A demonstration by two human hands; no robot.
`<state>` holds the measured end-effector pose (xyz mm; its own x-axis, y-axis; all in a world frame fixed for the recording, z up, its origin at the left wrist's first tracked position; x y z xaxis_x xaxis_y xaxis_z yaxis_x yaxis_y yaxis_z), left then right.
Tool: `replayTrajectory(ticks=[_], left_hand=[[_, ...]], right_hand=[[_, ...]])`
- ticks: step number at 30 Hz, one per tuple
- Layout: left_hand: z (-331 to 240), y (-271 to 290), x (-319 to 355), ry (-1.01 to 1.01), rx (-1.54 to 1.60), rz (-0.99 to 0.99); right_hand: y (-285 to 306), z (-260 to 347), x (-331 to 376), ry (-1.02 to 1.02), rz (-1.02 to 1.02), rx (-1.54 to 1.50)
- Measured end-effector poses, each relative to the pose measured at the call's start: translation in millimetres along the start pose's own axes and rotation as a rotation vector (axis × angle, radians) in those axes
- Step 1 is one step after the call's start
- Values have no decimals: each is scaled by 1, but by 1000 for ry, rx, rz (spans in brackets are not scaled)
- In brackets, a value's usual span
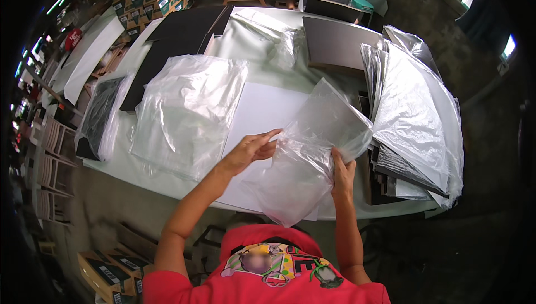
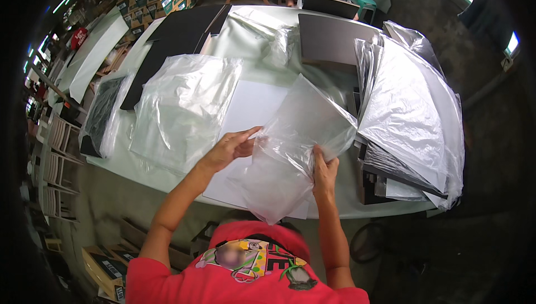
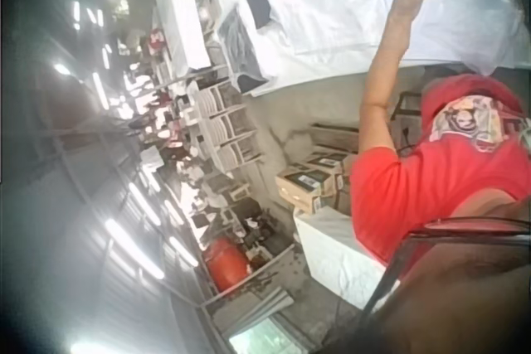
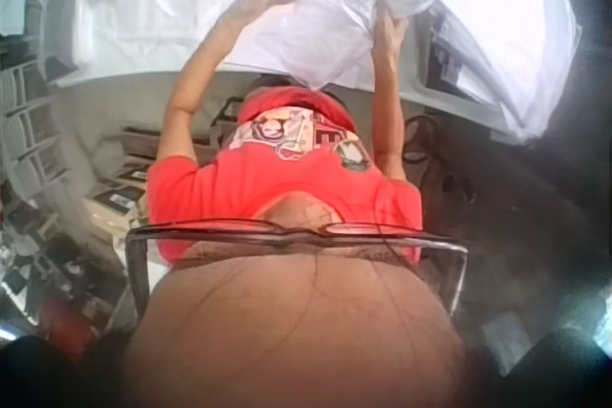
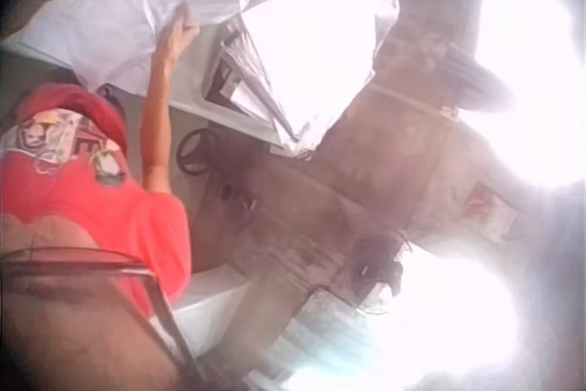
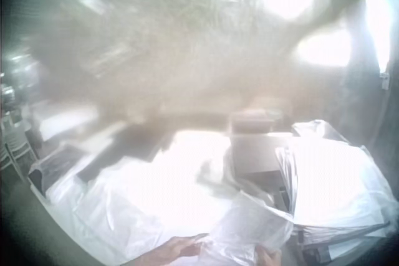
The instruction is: The person wraps several rectangular black panels in plastic sheets, sliding each panel into a sleeve or folding the plastic around it by hand.
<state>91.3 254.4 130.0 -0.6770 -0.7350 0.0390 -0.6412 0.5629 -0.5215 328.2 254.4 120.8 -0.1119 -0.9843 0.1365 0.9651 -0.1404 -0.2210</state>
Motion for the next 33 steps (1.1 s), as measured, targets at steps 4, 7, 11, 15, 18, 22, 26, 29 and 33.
replayTrajectory(ticks=[4,7,11,15,18,22,26,29,33], left_hand=[[5,7,-7,23,-17,15],[37,29,-34,-15,-49,125],[23,-21,-59,36,97,162],[17,-38,-58,77,-70,241],[29,-41,-65,161,-244,222],[16,-49,-64,61,-189,137],[-3,-62,-51,-85,-108,60],[-3,-76,-51,-80,49,70],[-5,-99,-42,-39,177,153]], right_hand=[[-3,4,9,10,87,56],[-15,1,15,61,120,155],[18,6,23,119,67,362],[24,1,38,119,-21,473],[34,-9,41,-10,6,467],[39,46,64,444,-107,775],[3,123,118,882,-100,1022],[-41,147,126,1045,269,1100],[-82,149,114,1142,566,1210]])
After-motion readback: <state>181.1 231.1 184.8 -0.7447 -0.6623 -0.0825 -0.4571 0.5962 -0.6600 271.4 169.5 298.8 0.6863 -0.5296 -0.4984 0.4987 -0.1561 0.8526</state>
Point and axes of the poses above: each hand's wrist, its own x-axis away from the middle knuckle, its own y-axis out of the back of the hand, z = x × y, the point moved 9 cm from there along -x, towards the middle knuckle, and after that the axes turned 12 degrees about z, right-handed, at the moved point
